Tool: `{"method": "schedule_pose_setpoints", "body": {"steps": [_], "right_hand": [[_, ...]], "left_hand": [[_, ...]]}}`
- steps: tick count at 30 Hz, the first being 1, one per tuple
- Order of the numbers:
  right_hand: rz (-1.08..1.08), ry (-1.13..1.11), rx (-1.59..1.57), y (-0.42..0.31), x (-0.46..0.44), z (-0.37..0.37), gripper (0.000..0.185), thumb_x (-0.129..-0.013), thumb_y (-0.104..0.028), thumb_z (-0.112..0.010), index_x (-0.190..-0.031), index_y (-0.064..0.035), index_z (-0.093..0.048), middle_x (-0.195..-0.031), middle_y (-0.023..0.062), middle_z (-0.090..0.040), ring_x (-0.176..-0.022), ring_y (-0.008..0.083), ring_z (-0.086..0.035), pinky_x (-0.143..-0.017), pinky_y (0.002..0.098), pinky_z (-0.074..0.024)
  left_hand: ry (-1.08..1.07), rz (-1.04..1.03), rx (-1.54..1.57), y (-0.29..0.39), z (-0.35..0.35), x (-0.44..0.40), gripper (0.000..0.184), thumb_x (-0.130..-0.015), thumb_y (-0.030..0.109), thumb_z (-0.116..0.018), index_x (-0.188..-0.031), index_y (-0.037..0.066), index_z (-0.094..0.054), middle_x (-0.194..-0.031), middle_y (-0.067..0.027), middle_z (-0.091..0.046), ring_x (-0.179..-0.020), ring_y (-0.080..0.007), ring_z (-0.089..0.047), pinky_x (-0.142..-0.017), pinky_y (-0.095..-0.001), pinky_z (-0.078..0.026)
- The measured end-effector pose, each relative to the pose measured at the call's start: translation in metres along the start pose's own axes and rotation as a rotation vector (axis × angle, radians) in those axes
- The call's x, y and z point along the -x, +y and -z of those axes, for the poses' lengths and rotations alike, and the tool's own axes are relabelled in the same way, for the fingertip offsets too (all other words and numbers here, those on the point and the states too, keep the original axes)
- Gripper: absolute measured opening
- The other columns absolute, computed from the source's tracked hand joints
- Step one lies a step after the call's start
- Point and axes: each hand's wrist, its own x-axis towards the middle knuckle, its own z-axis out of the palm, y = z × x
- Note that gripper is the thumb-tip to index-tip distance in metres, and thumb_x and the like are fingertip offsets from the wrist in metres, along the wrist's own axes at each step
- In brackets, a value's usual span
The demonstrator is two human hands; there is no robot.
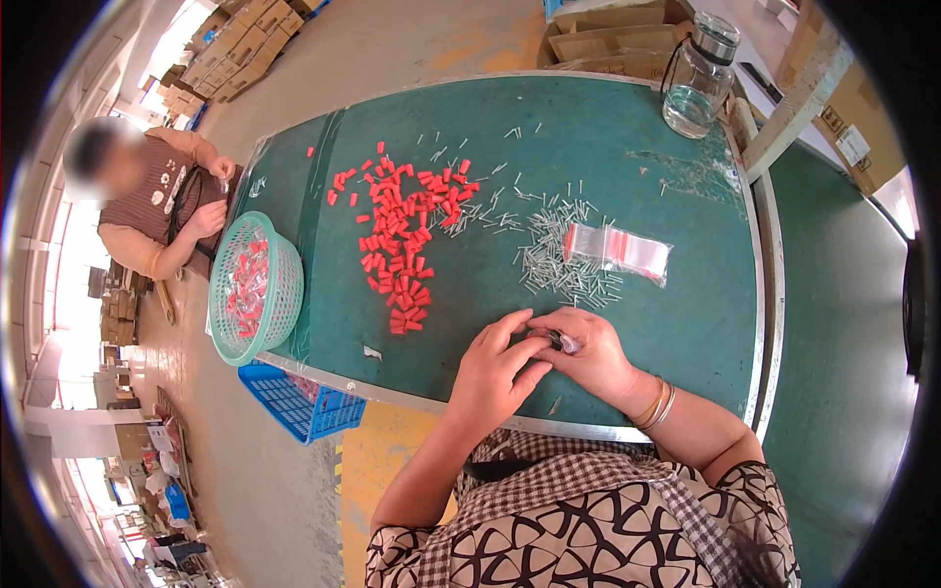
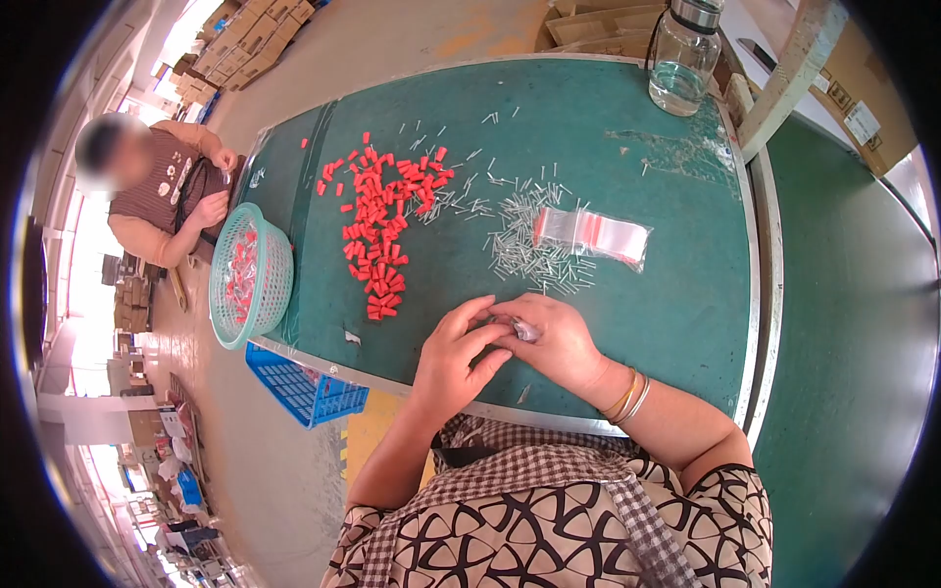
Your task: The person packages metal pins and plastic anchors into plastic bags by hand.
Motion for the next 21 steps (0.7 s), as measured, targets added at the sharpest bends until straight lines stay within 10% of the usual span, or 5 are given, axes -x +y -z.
{"method": "schedule_pose_setpoints", "body": {"steps": [9, 21], "right_hand": [[0.045, 0.005, 0.038, -0.008, 0.002, 0.002, 0.048, -0.073, -0.007, -0.077, -0.12, -0.0092, -0.063, -0.098, 0.0089, -0.067, -0.087, 0.0279, -0.066, -0.075, 0.036, -0.054], [-0.015, 0.021, -0.043, -0.005, 0.006, 0.002, 0.049, -0.073, -0.01, -0.08, -0.119, -0.0078, -0.064, -0.105, 0.0091, -0.068, -0.096, 0.0274, -0.064, -0.083, 0.0355, -0.0519]], "left_hand": [[0.026, 0.148, 0.199, 0.0, 0.0, 0.002, 0.019, -0.079, 0.004, -0.072, -0.097, 0.003, -0.069, -0.12, -0.0144, -0.061, -0.099, -0.0298, -0.065, -0.083, -0.0399, -0.053], [0.16, -0.161, -0.232, -0.004, 0.029, 0.014, 0.024, -0.073, 0.001, -0.073, -0.095, 0.007, -0.068, -0.102, -0.007, -0.063, -0.086, -0.0286, -0.064, -0.072, -0.0393, -0.053]]}}
